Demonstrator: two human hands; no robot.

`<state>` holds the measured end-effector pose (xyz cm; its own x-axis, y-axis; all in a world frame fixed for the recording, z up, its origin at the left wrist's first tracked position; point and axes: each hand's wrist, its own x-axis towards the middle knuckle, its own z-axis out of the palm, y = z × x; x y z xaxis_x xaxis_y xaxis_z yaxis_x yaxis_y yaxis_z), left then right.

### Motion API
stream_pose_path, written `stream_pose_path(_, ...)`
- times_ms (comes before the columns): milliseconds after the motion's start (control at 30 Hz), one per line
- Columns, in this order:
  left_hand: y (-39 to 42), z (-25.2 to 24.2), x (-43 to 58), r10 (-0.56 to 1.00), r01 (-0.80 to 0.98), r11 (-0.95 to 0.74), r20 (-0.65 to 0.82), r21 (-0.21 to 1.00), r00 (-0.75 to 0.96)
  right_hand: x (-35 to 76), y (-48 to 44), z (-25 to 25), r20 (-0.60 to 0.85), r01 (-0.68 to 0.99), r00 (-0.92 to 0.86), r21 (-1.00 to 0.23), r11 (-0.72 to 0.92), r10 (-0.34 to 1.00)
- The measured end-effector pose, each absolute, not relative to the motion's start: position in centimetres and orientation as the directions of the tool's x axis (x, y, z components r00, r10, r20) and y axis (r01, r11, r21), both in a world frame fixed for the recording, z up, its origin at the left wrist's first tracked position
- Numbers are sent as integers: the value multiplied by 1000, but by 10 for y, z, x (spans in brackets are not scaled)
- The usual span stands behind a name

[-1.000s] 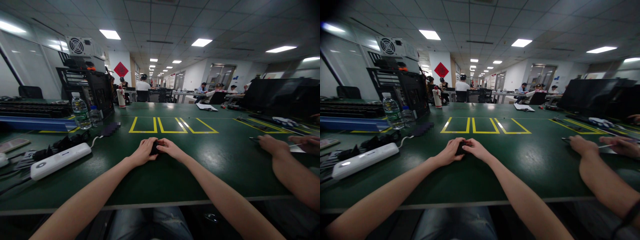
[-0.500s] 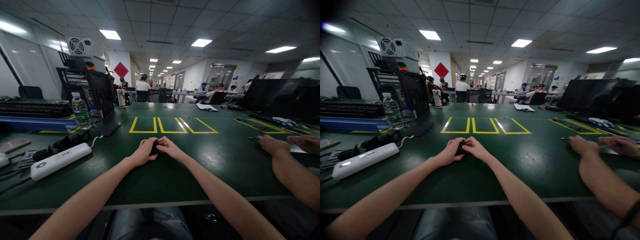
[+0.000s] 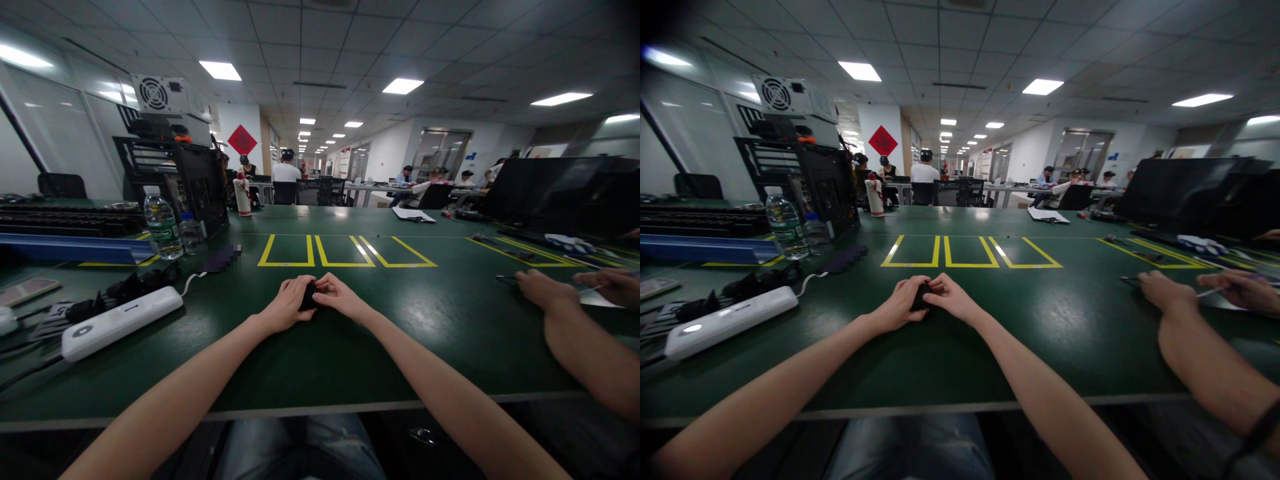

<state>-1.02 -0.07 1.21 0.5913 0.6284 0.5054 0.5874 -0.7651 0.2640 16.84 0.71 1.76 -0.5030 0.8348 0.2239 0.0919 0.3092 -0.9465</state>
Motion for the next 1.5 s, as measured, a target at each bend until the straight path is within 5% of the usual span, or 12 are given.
stream_pose_path(833, -1, 12, -10, 627, 599, -762, 510, 246, 589, 167, 12, 16, 254, 105, -501, -931, 349, 828)
stream_pose_path(1100, 0, 11, -10, 630, 604, -759, 511, 243, 585, 165, 13, 15, 169, 91, -493, -966, 244, 854)
stream_pose_path(1500, -1, 12, -9, 621, 597, -765, 521, 240, 586, 166, 15, 12, 293, 39, -499, -932, 359, 815)
